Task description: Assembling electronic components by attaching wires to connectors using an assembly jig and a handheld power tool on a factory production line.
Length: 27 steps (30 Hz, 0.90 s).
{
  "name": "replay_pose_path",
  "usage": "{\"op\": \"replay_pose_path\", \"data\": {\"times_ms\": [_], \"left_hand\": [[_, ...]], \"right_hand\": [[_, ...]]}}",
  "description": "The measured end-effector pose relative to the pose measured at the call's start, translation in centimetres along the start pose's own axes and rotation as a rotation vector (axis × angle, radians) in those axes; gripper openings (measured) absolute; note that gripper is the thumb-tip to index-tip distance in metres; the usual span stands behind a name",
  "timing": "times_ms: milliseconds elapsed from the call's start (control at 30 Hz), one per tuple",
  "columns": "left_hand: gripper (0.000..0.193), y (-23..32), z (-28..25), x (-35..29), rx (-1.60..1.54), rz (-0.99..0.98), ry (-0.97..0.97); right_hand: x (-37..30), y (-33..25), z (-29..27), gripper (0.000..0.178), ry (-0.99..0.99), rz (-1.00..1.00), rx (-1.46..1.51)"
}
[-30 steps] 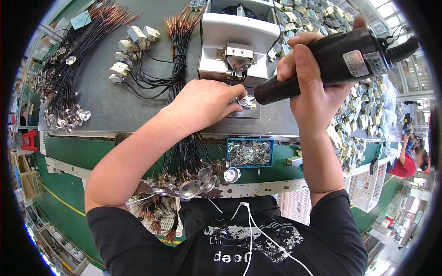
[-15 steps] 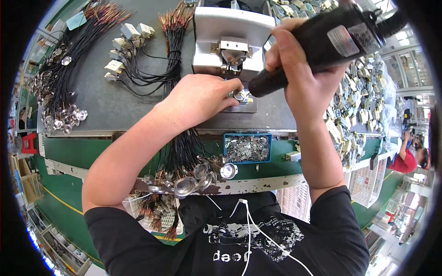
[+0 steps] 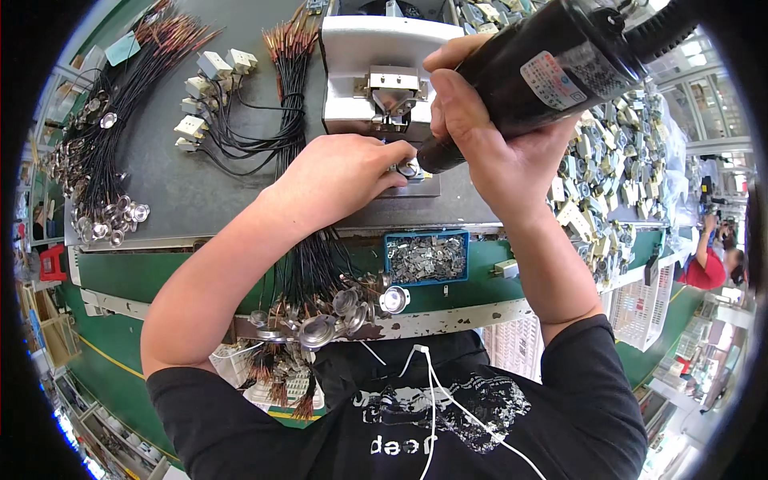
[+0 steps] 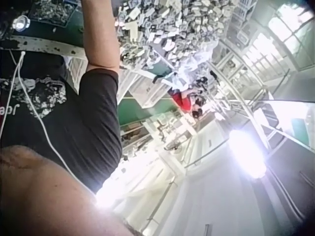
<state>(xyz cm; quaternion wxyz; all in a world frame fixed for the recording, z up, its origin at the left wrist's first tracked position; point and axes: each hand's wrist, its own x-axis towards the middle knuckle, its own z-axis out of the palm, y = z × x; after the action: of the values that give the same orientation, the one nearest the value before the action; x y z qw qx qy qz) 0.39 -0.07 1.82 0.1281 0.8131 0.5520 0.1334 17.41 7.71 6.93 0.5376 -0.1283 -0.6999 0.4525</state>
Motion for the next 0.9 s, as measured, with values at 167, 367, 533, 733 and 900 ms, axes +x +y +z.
{"op": "replay_pose_path", "data": {"times_ms": [167, 367, 533, 733, 900], "left_hand": [[0.031, -0.3, 0.8, -0.1, 0.003, 0.053, 0.057], [0.013, 2.4, 0.1, -0.2, 0.114, 0.316, 0.155], [0.006, 4.6, 2.8, 0.6, 0.074, 0.543, -0.347], [0.007, 4.3, 3.8, 0.9, 0.077, 0.7, -0.34], [0.006, 5.3, 3.0, 1.5, -0.06, 0.566, -0.337]], "right_hand": [[0.1, -0.9, 0.5, 0.014, -0.003, 0.015, -0.084], [0.7, -7.0, -1.5, 0.017, 0.105, 0.329, -0.066], [1.5, -3.9, -1.2, 0.018, 0.047, 0.203, -0.045], [1.1, -5.1, -3.5, 0.032, 0.058, -0.027, 0.153], [4.0, -3.7, -2.1, 0.03, 0.098, -0.246, 0.042]]}}
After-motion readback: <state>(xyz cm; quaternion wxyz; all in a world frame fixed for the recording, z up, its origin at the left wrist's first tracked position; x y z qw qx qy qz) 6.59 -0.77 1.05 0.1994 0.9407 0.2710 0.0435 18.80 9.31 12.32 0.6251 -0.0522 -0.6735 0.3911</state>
